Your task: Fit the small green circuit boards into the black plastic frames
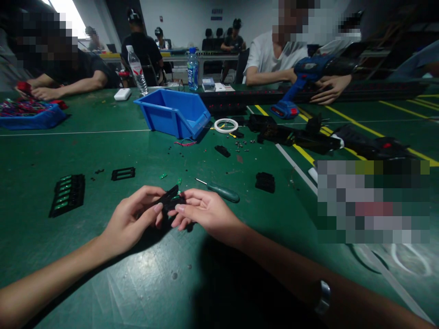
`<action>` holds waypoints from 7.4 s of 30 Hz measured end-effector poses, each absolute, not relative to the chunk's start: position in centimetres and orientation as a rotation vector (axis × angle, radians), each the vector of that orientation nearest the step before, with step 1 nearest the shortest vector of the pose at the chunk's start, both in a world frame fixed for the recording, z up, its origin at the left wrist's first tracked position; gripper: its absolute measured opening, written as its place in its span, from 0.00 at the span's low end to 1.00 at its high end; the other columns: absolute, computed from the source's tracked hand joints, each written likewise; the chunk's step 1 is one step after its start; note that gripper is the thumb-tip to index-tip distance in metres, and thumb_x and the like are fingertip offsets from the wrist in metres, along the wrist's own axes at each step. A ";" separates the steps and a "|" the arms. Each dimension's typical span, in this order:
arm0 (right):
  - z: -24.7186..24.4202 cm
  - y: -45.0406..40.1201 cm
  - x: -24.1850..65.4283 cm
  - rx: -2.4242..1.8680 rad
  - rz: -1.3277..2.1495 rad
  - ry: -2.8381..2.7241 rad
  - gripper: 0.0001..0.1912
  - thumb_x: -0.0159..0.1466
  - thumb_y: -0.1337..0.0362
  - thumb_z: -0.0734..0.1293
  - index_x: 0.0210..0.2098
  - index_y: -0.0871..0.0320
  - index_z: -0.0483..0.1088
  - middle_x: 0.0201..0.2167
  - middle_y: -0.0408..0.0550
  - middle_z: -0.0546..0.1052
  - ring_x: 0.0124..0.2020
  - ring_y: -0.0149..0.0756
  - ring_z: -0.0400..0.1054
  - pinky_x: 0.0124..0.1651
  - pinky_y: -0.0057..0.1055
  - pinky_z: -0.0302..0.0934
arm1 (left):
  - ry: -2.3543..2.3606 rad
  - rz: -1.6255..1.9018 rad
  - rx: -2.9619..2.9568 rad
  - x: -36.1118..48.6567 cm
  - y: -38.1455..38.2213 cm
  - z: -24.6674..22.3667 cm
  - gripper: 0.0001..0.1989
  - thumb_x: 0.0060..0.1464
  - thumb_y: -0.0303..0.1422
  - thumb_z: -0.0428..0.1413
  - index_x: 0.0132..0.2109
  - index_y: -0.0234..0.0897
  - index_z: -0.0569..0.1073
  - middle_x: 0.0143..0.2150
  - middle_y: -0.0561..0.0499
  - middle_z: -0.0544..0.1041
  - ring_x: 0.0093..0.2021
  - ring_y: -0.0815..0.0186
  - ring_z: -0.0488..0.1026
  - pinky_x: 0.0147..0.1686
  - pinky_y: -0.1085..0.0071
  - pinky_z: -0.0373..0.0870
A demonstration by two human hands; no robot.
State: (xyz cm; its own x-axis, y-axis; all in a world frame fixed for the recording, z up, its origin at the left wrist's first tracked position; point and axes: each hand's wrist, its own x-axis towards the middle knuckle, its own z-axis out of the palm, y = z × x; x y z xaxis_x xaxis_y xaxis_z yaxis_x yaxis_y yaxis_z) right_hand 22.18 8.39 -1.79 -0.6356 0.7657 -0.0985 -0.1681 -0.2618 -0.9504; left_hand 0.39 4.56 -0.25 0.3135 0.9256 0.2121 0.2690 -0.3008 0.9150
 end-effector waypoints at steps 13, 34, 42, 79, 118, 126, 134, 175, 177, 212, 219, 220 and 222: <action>-1.2 8.3 22.1 -0.736 1.931 -1.420 0.09 0.67 0.63 0.71 0.44 0.62 0.74 0.35 0.50 0.81 0.29 0.30 0.76 0.34 0.27 0.70 | 1.140 0.978 1.904 0.3 4.5 -0.4 0.12 0.68 0.35 0.53 0.55 0.38 0.71 0.32 0.53 0.77 0.28 0.71 0.73 0.29 0.75 0.69; -1.2 8.1 22.0 -0.760 1.890 -1.478 0.10 0.66 0.61 0.71 0.40 0.63 0.72 0.28 0.47 0.79 0.27 0.30 0.74 0.32 0.29 0.69 | 1.122 1.010 2.015 0.5 4.4 -0.1 0.12 0.66 0.31 0.55 0.55 0.36 0.73 0.35 0.51 0.80 0.29 0.71 0.74 0.30 0.76 0.70; -0.8 8.0 21.9 -0.766 1.879 -1.476 0.11 0.65 0.60 0.72 0.40 0.62 0.72 0.28 0.46 0.78 0.27 0.31 0.73 0.32 0.30 0.68 | 1.133 1.046 2.073 0.5 4.3 0.0 0.13 0.65 0.30 0.55 0.55 0.35 0.75 0.34 0.50 0.81 0.29 0.71 0.76 0.30 0.76 0.70; -0.7 7.9 21.8 -0.772 1.896 -1.441 0.14 0.63 0.61 0.74 0.43 0.62 0.71 0.27 0.46 0.79 0.27 0.32 0.74 0.32 0.31 0.68 | 1.065 1.076 2.131 0.6 4.5 0.1 0.13 0.65 0.27 0.56 0.56 0.37 0.74 0.40 0.50 0.78 0.36 0.70 0.75 0.37 0.74 0.70; -1.3 8.0 22.1 -0.720 1.866 -1.429 0.12 0.66 0.62 0.71 0.45 0.64 0.71 0.27 0.47 0.80 0.25 0.30 0.74 0.30 0.27 0.68 | 1.153 1.109 2.071 0.5 4.5 -0.4 0.15 0.62 0.32 0.61 0.56 0.38 0.73 0.40 0.51 0.77 0.35 0.70 0.74 0.34 0.74 0.69; -1.2 8.0 22.1 -0.741 1.858 -1.441 0.12 0.66 0.62 0.71 0.45 0.64 0.71 0.27 0.48 0.80 0.25 0.31 0.74 0.29 0.27 0.68 | 1.175 1.107 2.073 0.5 4.5 -0.3 0.12 0.64 0.31 0.59 0.53 0.37 0.74 0.35 0.53 0.78 0.30 0.72 0.72 0.30 0.76 0.66; -1.1 7.8 21.7 -0.747 1.830 -1.394 0.13 0.64 0.63 0.72 0.46 0.63 0.70 0.31 0.48 0.78 0.27 0.32 0.75 0.29 0.28 0.69 | 1.162 1.113 2.071 0.5 4.4 -0.3 0.12 0.64 0.30 0.58 0.54 0.38 0.74 0.37 0.53 0.76 0.31 0.73 0.72 0.31 0.76 0.66; -1.0 7.6 21.5 -0.791 1.821 -1.417 0.15 0.62 0.63 0.73 0.46 0.61 0.70 0.27 0.44 0.77 0.26 0.31 0.72 0.30 0.30 0.67 | 1.158 1.054 2.137 0.7 4.4 -0.5 0.11 0.63 0.29 0.58 0.52 0.38 0.72 0.38 0.52 0.76 0.32 0.71 0.72 0.32 0.75 0.67; -1.0 7.6 21.5 -0.795 1.821 -1.413 0.15 0.62 0.63 0.73 0.47 0.61 0.70 0.27 0.44 0.77 0.26 0.31 0.72 0.31 0.30 0.68 | 1.157 1.051 2.134 0.7 4.5 -0.5 0.11 0.63 0.30 0.58 0.52 0.38 0.72 0.38 0.51 0.76 0.32 0.71 0.72 0.32 0.74 0.67; -1.0 7.5 21.5 -0.801 1.832 -1.397 0.14 0.62 0.66 0.72 0.47 0.62 0.70 0.27 0.44 0.78 0.26 0.31 0.72 0.31 0.30 0.67 | 1.167 1.044 2.119 0.5 4.4 -0.7 0.12 0.63 0.29 0.60 0.53 0.39 0.71 0.39 0.53 0.77 0.34 0.72 0.73 0.34 0.76 0.67; -0.8 7.5 21.5 -0.790 1.829 -1.402 0.14 0.62 0.67 0.71 0.47 0.62 0.71 0.27 0.44 0.78 0.26 0.30 0.72 0.31 0.30 0.68 | 1.180 1.038 2.126 0.5 4.4 -0.6 0.11 0.63 0.29 0.60 0.51 0.39 0.72 0.37 0.55 0.76 0.32 0.73 0.72 0.33 0.77 0.66; -0.8 7.5 21.5 -0.790 1.826 -1.403 0.13 0.62 0.67 0.71 0.46 0.62 0.71 0.27 0.44 0.78 0.26 0.31 0.72 0.31 0.30 0.68 | 1.177 1.039 2.124 0.5 4.4 -0.6 0.10 0.63 0.29 0.60 0.51 0.39 0.72 0.37 0.55 0.76 0.32 0.73 0.72 0.33 0.77 0.66; -0.7 7.4 21.5 -0.792 1.822 -1.406 0.13 0.62 0.67 0.71 0.46 0.62 0.71 0.27 0.44 0.78 0.26 0.31 0.72 0.31 0.30 0.68 | 1.173 1.043 2.119 0.5 4.4 -0.6 0.10 0.63 0.29 0.60 0.51 0.39 0.72 0.37 0.55 0.76 0.31 0.73 0.72 0.33 0.77 0.66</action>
State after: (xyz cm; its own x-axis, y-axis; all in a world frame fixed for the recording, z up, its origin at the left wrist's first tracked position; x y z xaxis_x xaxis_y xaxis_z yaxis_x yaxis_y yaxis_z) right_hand 21.52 7.44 -0.72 -0.5735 0.8175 -0.0534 -0.1557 -0.1727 -0.9726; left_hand 0.54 4.45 -0.63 0.3356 0.8614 0.3812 0.4791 -0.5046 0.7183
